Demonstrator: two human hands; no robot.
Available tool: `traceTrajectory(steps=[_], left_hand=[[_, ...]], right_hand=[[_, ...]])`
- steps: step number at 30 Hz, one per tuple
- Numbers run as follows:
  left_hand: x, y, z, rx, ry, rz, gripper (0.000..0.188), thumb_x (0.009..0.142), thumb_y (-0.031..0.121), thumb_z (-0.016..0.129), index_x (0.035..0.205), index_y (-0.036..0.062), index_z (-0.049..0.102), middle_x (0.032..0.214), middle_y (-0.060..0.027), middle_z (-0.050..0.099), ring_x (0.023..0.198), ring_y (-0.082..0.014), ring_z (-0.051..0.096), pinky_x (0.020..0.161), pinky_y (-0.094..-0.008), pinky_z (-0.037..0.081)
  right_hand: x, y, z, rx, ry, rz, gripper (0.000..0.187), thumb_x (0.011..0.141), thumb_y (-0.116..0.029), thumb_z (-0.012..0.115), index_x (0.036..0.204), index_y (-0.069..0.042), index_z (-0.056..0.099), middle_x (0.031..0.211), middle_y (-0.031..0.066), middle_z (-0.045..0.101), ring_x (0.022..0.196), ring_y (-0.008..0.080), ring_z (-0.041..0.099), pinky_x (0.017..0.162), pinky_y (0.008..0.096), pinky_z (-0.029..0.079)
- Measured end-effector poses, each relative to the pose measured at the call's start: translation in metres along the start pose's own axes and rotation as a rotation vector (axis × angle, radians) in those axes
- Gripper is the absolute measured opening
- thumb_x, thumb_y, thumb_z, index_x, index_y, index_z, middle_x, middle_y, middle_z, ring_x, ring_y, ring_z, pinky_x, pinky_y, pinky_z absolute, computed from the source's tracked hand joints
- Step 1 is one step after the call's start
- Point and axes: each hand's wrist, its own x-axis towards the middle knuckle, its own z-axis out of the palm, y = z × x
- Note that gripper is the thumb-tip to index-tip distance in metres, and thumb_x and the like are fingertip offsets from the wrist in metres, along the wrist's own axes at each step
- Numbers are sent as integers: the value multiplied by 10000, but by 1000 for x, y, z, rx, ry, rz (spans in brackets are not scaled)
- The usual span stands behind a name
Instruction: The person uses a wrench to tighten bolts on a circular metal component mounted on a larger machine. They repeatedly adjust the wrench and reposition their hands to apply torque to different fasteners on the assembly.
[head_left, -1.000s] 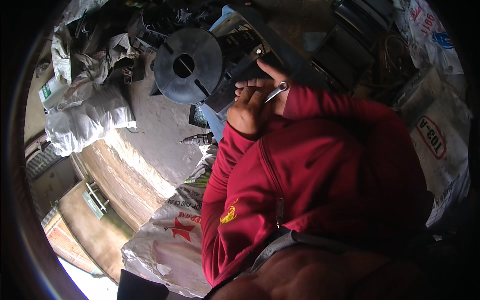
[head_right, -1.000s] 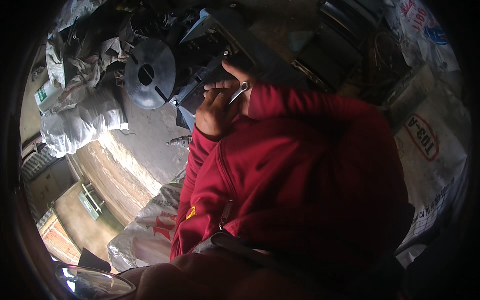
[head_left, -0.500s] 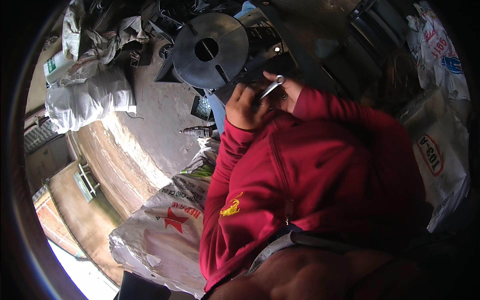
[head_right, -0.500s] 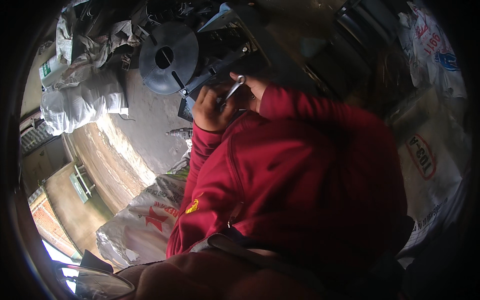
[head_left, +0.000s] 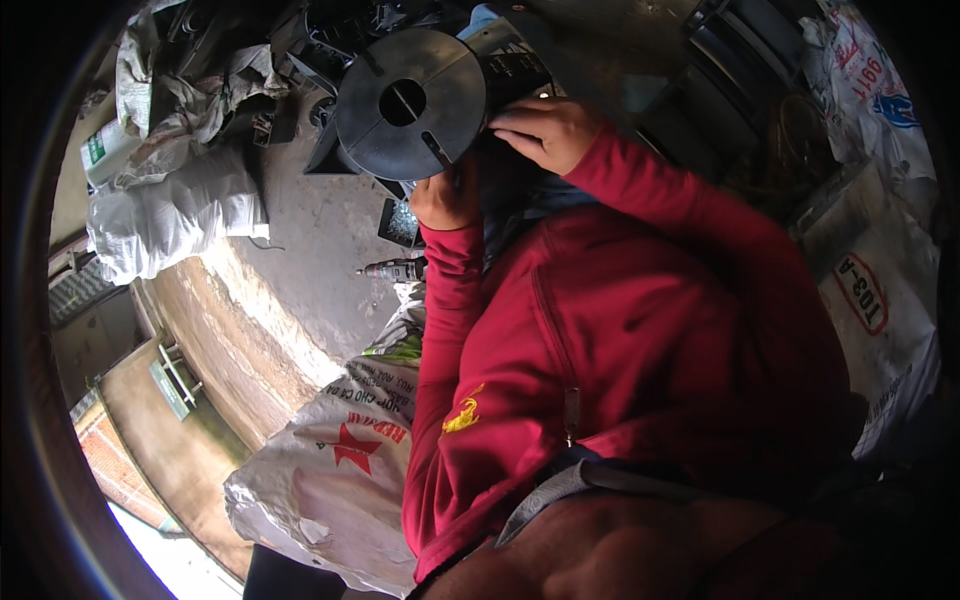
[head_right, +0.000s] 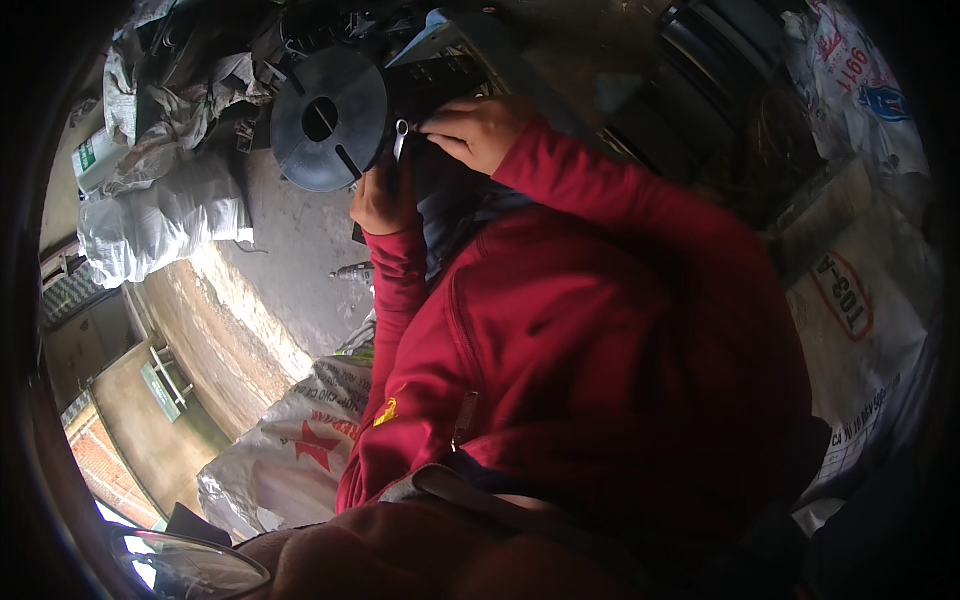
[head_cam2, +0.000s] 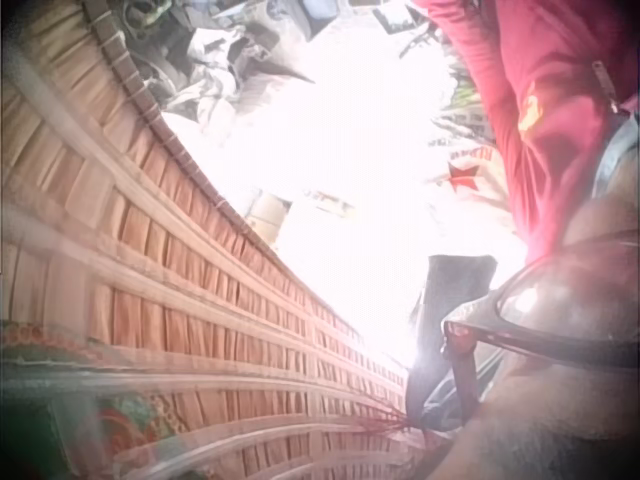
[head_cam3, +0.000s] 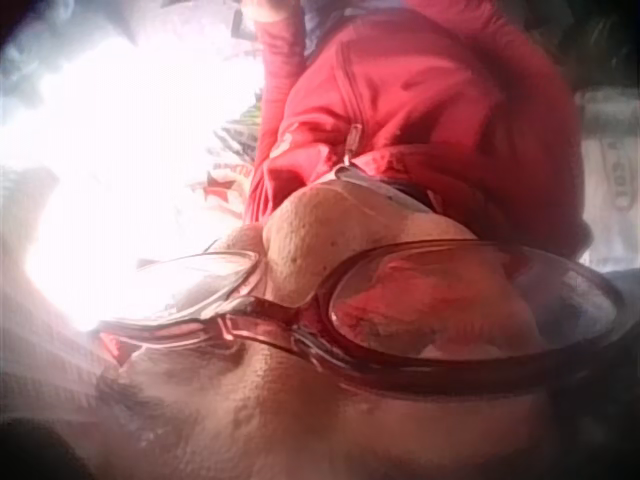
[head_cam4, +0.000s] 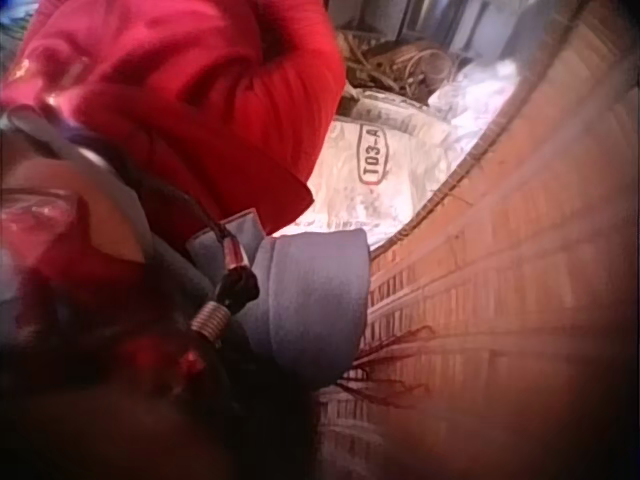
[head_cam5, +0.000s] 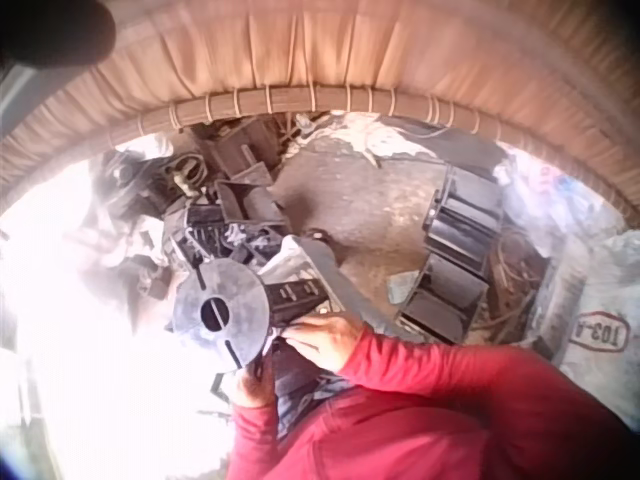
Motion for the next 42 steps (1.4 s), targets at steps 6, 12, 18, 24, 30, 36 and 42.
traceTrajectory(steps=[6, 12, 18, 24, 30, 36, 42], left_hand=[[2, 1, -1, 84, -56, 40, 180, 711, 156, 718, 872, 83, 684, 690, -109, 637, 536, -311, 595, 491, -386, 476], [0, 1, -1, 110, -101, 33, 228, 773, 129, 713, 996, 87, 690, 855, -75, 694, 710, -238, 678, 605, -321, 533], [1, 4, -2, 123, -109, 20, 231, 787, 120, 707, 1014, 82, 686, 881, -74, 697, 731, -235, 682, 609, -315, 532], [-1, 6, -4, 112, -129, 21, 234, 794, 117, 710, 1022, 72, 682, 897, -75, 696, 745, -232, 681, 618, -315, 531], [-1, 8, -4, 92, -108, 44, 231, 799, 116, 709, 1024, 71, 681, 892, -69, 692, 730, -231, 668, 616, -316, 526], [0, 9, -4, 118, -118, 91, 223, 802, 102, 701, 1024, 76, 683, 892, -61, 692, 704, -223, 655, 605, -324, 520], [3, 9, -8, 25, -99, 75, 236, 831, 116, 672, 1062, 65, 673, 839, -79, 682, 646, -217, 636, 566, -320, 504]], right_hand=[[0, -2, 9, -82, -5, -17, 109, 805, -249, 671, 858, -153, 679, 812, -9, 620, 643, 223, 626, 549, 335, 514], [3, -5, 19, -68, -78, 1, 114, 793, -230, 645, 866, -143, 656, 784, 13, 592, 654, 231, 615, 559, 356, 508], [-1, 5, 34, -43, -122, 33, 175, 793, -236, 625, 940, -147, 659, 857, 26, 623, 716, 248, 638, 594, 376, 526], [-2, 7, 36, -28, -112, 12, 224, 789, -250, 619, 992, -163, 659, 895, 23, 633, 732, 252, 647, 604, 379, 535], [-2, 4, 32, -33, -120, 28, 212, 785, -246, 625, 970, -148, 663, 892, 23, 632, 754, 255, 651, 630, 379, 541], [3, -1, 28, -51, -194, 80, 190, 784, -248, 636, 932, -131, 664, 886, 24, 637, 767, 249, 651, 649, 370, 541], [4, 0, 35, -77, -70, 9, 146, 795, -250, 647, 905, -155, 660, 808, 13, 613, 684, 234, 633, 581, 360, 523]])
